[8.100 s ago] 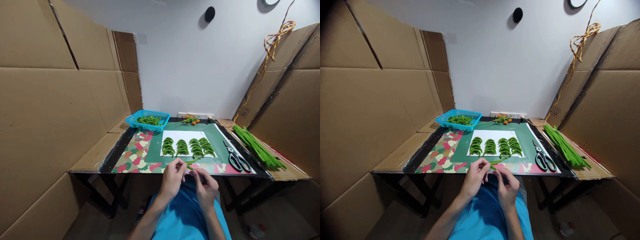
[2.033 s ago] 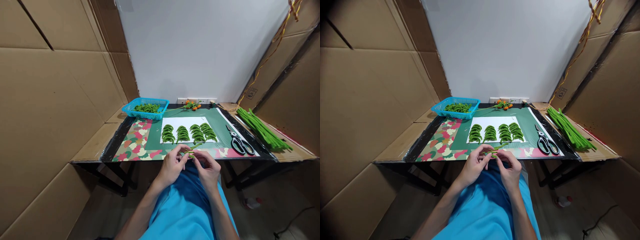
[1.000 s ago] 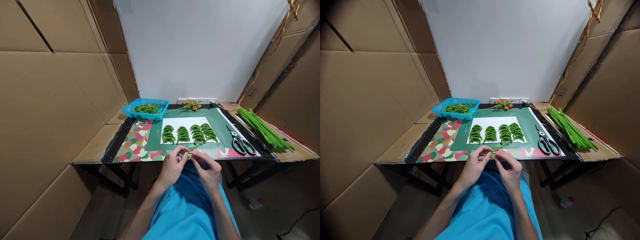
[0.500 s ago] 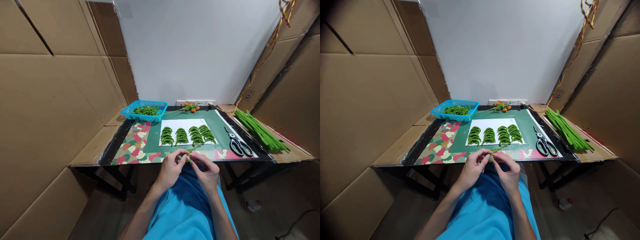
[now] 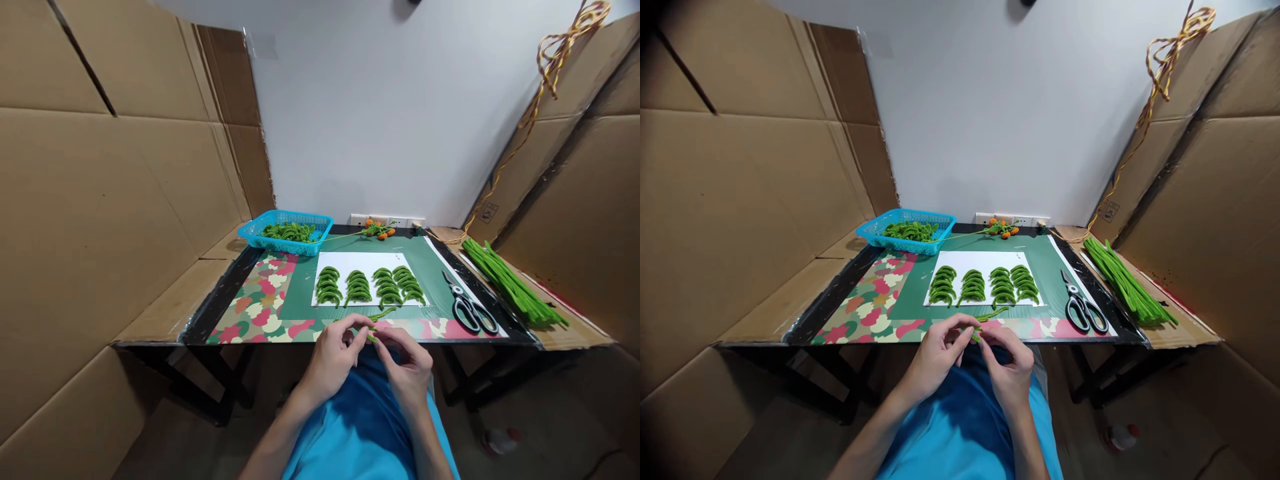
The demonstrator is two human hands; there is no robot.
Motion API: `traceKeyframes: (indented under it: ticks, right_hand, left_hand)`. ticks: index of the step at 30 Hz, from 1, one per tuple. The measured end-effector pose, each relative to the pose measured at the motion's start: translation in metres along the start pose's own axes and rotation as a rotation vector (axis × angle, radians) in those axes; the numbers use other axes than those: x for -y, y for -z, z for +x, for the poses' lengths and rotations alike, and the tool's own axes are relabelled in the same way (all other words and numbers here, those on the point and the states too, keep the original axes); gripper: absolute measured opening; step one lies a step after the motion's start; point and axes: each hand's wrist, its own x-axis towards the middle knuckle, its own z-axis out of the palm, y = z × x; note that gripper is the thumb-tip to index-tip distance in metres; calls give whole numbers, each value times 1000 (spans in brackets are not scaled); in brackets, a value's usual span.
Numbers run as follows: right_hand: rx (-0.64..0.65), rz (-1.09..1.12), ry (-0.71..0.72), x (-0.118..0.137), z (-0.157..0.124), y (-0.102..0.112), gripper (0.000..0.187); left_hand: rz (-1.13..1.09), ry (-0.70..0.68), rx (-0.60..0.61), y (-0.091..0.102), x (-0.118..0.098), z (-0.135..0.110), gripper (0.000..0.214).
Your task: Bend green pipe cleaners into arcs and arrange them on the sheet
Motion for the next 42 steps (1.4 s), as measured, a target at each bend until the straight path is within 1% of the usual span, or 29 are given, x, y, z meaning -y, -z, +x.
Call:
traceKeyframes:
  ticks: [4,7,13,16,19,20,22,25,29,31,33,37,40,42]
  right_hand:
    - [1,-18,10,2,1,-2,14]
    - [-9,-14,20,5,3,-4,13]
    - [-21,-28,25,9,6,-6,12]
    - [-14,-41,51,9,6,-6,12]
    - [-31,-40,56,6,4,-7,16]
    - [-42,-37,46,4,3,-6,17]
    - [-68,-33,18,-1,1,-6,19]
    - [-110,-33,-35,-5,-3,-7,19]
    - [-170,-13,-101,-8,-6,-10,21]
    - [-194,-5,-111,-9,-6,-11,22]
    - [-216,16,-111,-10,-7,-12,23]
    - [-244,48,-109,-10,-8,-11,32]
    - [-215,6,-106,-8,-8,-8,37]
    - [-197,-22,-95,-6,-8,-7,37]
  left_hand:
    - [-26,18,17,3,-1,1,39]
    - [-24,26,15,3,2,1,40]
    - [-47,41,-41,-3,9,-1,42]
    - [-55,76,-66,-3,2,-1,44]
    - [16,27,-96,-3,-12,3,39]
    - [37,-9,-87,-4,-16,6,36]
    - [4,-69,-42,-7,-21,13,33]
    - [-54,-125,8,-12,-18,24,31]
    - [-224,-95,127,-9,-6,32,34]
    - [-257,-61,227,-4,-3,33,33]
    - [-260,-36,278,-1,-2,33,33]
    - [-258,-20,222,-3,-2,33,35]
    - [-252,31,208,-5,-4,31,40]
    - [-256,53,209,-5,-5,30,41]
